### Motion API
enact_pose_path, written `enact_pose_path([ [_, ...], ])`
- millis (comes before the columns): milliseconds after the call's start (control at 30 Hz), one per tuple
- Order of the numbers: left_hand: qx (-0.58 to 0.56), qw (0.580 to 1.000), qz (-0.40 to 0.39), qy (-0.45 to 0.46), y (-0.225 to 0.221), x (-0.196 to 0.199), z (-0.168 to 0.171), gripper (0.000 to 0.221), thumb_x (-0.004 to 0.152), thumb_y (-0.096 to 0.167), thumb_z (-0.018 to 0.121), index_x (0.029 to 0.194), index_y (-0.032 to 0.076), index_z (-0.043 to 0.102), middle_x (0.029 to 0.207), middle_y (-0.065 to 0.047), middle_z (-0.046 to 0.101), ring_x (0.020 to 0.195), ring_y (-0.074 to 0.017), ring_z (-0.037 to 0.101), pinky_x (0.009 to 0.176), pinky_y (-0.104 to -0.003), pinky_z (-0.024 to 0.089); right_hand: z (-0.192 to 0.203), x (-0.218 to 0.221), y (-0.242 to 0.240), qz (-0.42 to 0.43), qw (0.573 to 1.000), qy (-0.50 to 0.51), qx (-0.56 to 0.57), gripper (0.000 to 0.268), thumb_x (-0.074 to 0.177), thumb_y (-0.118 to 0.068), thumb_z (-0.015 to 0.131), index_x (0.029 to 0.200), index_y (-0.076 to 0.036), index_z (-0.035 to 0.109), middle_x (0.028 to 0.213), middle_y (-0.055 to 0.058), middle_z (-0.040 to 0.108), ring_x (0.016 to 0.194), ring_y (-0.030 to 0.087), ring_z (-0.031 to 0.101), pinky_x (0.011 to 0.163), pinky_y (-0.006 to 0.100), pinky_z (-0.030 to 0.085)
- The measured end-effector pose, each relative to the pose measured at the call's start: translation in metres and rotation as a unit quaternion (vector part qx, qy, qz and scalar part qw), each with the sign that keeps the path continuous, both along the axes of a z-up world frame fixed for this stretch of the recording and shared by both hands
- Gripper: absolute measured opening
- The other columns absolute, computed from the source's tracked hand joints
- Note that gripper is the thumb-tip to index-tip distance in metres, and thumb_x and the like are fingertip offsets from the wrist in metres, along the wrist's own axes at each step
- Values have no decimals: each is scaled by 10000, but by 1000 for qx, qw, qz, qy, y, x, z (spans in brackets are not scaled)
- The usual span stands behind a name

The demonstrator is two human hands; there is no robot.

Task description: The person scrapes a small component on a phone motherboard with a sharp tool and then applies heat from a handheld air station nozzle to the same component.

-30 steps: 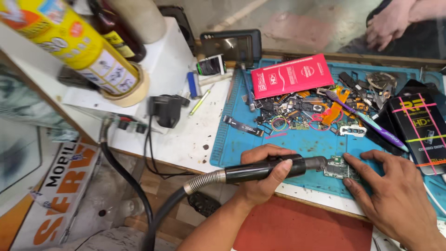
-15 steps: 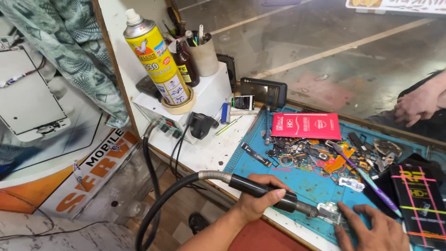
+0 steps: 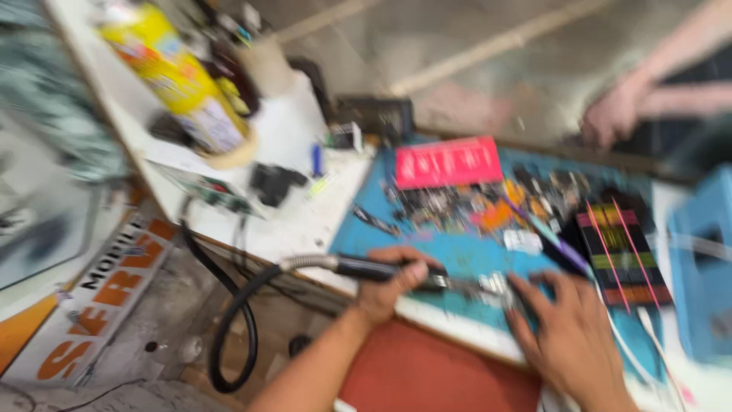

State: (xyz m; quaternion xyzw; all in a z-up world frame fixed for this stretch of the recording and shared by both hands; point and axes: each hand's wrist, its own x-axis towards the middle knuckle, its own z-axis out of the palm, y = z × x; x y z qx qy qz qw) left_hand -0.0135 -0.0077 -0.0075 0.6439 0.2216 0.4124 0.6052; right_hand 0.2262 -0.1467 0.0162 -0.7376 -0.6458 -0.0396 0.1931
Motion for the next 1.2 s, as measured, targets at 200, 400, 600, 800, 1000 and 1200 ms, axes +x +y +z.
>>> enact_pose_path([
  [200,28,999,15,-27,6,-1,-10,241,954,208,681,1048,-6,737,990,-105,767,926,-155,700,882,-314,562,16,-6,0,22,999,23,11,461,800,-309,741,1235,-159,704,1208,110,601,1124,343,529,966,473,437],
  [400,18,1000,7,-19,7,2,-9,204,966,189,691,1021,0,745,972,-93,787,899,-131,717,858,-279,570,21,-10,0,35,999,19,-2,431,846,-255,729,1262,-147,702,1221,90,608,1109,319,532,964,470,433],
  [600,80,995,48,-16,4,11,-6,201,967,190,717,1021,-2,742,929,-80,767,864,-113,707,805,-264,567,18,-9,0,38,999,23,-6,445,836,-243,728,1270,-151,701,1217,77,614,1106,307,543,976,459,439],
  [800,91,996,-1,5,6,5,-4,217,958,205,717,1024,1,749,891,-61,759,820,-102,684,763,-267,555,16,-11,-2,37,999,6,3,445,889,-231,695,1323,-136,685,1280,99,595,1118,332,519,984,462,426],
  [1000,69,997,-15,-14,6,6,-3,227,964,208,700,1042,-2,742,958,-73,774,895,-112,706,839,-275,561,16,-12,3,34,999,-5,-5,438,897,-232,685,1327,-150,680,1287,69,600,1146,324,518,995,475,410],
  [1200,73,997,19,-9,6,7,-4,207,971,193,692,1025,0,747,966,-82,783,908,-124,716,866,-279,569,17,-12,4,34,999,6,-2,439,892,-241,693,1321,-148,678,1263,101,594,1138,328,524,984,473,415],
])
